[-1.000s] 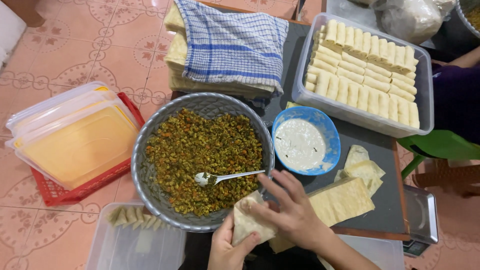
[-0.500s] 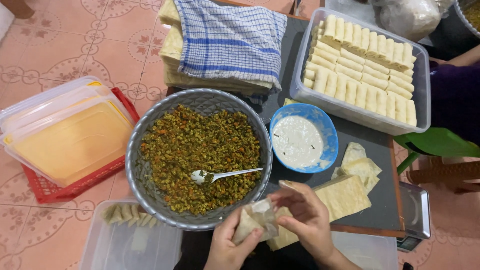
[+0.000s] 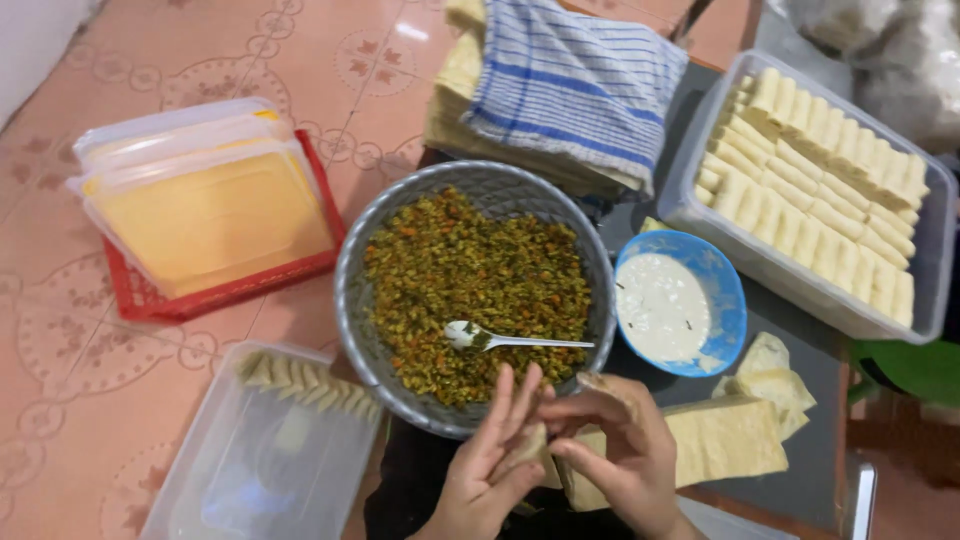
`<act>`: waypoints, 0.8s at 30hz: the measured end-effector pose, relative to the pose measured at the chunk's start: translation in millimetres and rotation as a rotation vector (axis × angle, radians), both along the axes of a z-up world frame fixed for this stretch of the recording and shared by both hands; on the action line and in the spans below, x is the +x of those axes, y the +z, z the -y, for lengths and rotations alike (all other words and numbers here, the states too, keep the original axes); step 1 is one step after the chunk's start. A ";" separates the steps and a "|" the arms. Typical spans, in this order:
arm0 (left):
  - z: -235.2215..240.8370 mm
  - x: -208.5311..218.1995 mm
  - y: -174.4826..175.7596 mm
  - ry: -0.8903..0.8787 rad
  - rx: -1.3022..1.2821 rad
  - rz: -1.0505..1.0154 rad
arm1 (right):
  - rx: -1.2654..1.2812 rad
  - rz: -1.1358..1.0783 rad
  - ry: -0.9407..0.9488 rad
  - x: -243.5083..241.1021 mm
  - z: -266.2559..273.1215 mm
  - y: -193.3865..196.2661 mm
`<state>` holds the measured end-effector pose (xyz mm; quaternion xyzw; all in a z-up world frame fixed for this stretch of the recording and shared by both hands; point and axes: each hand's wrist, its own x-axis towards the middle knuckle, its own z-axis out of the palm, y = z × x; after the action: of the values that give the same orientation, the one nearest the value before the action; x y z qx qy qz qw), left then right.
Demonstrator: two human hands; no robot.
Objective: The person is wrapping vegetable filling in pastry sheets to make spring rolls.
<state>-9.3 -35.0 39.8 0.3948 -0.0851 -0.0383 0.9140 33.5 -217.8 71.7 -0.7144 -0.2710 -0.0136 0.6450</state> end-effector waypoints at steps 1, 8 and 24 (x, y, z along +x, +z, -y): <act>-6.9 -1.0 5.2 -0.070 0.074 -0.009 | -0.022 -0.167 0.022 4.2 0.1 -1.0; -87.1 -52.9 -7.7 0.073 1.057 0.128 | -0.396 0.038 0.259 -11.9 -32.4 -50.7; -160.4 -123.7 -453.1 0.672 0.931 -0.744 | -0.393 -0.174 -0.322 -14.9 20.8 -35.6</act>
<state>-133.0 125.5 -413.3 0.7122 0.3871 0.0818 0.5798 18.5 -238.6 36.1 -0.8584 -0.0951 -0.0015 0.5041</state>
